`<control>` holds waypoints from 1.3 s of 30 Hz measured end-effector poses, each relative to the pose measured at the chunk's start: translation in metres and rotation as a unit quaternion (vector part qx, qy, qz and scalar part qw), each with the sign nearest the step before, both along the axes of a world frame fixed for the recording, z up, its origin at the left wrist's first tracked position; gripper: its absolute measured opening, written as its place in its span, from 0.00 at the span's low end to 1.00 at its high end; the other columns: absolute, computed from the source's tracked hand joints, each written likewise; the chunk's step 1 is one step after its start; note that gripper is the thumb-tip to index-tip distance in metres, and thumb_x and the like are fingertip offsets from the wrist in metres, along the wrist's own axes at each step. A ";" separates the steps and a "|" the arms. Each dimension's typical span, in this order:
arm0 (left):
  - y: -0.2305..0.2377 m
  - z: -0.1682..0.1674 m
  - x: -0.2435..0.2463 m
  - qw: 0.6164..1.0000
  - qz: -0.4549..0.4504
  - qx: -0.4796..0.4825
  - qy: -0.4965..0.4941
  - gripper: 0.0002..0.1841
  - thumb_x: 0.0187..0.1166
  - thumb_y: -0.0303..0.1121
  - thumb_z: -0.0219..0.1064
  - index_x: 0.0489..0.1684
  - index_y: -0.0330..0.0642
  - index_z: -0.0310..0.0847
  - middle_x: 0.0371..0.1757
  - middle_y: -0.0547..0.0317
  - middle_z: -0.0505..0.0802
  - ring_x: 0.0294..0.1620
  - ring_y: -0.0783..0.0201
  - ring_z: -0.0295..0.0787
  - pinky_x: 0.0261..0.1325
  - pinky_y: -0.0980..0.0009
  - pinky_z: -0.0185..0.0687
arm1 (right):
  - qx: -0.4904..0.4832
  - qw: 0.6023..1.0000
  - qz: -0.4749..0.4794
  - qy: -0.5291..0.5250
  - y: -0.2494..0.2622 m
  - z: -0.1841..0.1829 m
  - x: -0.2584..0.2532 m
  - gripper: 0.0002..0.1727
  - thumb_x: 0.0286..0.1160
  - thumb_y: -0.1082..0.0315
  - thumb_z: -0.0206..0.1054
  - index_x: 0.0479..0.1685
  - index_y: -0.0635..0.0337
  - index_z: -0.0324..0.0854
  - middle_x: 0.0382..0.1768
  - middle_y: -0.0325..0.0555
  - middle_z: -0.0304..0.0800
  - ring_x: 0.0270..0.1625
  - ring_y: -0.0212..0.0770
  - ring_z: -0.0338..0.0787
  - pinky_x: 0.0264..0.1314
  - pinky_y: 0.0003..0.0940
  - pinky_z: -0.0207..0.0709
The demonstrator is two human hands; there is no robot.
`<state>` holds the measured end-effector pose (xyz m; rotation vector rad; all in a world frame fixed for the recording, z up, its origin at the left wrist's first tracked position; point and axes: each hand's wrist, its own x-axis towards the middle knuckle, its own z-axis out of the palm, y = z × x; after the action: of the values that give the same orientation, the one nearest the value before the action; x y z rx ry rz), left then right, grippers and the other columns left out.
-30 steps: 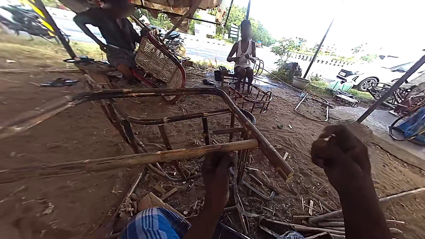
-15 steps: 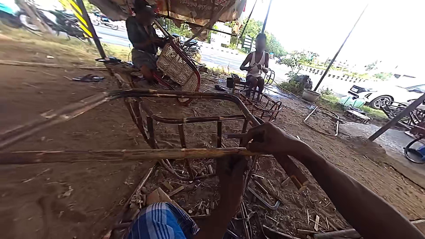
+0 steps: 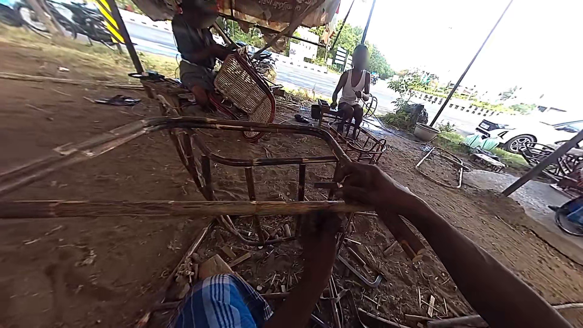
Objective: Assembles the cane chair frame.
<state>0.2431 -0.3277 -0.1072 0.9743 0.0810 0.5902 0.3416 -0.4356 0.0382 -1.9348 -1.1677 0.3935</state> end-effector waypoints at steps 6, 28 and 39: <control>0.000 0.000 -0.002 1.000 0.001 -0.004 0.007 0.05 0.76 0.26 0.75 0.43 0.39 0.86 0.36 0.53 0.90 0.32 0.61 0.87 0.37 0.67 0.87 | -0.045 0.997 0.057 -0.030 0.001 -0.001 0.004 0.05 0.73 0.77 0.73 0.44 0.63 0.89 0.29 0.42 0.92 0.26 0.30 0.87 0.29 0.24 0.83; 0.042 0.012 -0.082 0.953 -0.090 0.288 0.015 0.06 0.76 0.28 0.73 0.46 0.42 0.92 0.40 0.63 0.95 0.35 0.70 0.92 0.38 0.71 0.92 | -0.026 0.980 -0.056 -0.191 0.013 0.021 -0.067 0.12 0.87 0.61 0.57 0.49 0.46 0.88 0.29 0.31 0.84 0.25 0.29 0.79 0.25 0.28 0.75; 0.252 0.028 -0.194 0.956 0.252 0.125 0.081 0.08 0.75 0.32 0.76 0.48 0.46 0.86 0.35 0.58 0.91 0.28 0.64 0.86 0.29 0.70 0.85 | 0.055 0.997 0.022 0.053 0.220 -0.046 -0.169 0.14 0.72 0.64 0.78 0.57 0.49 0.90 0.30 0.43 0.93 0.19 0.37 0.85 0.19 0.31 0.82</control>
<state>0.0490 -0.0753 -0.0791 1.2588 0.4182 1.0057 0.1724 -0.2160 -0.0075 -1.7745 -1.1400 0.4397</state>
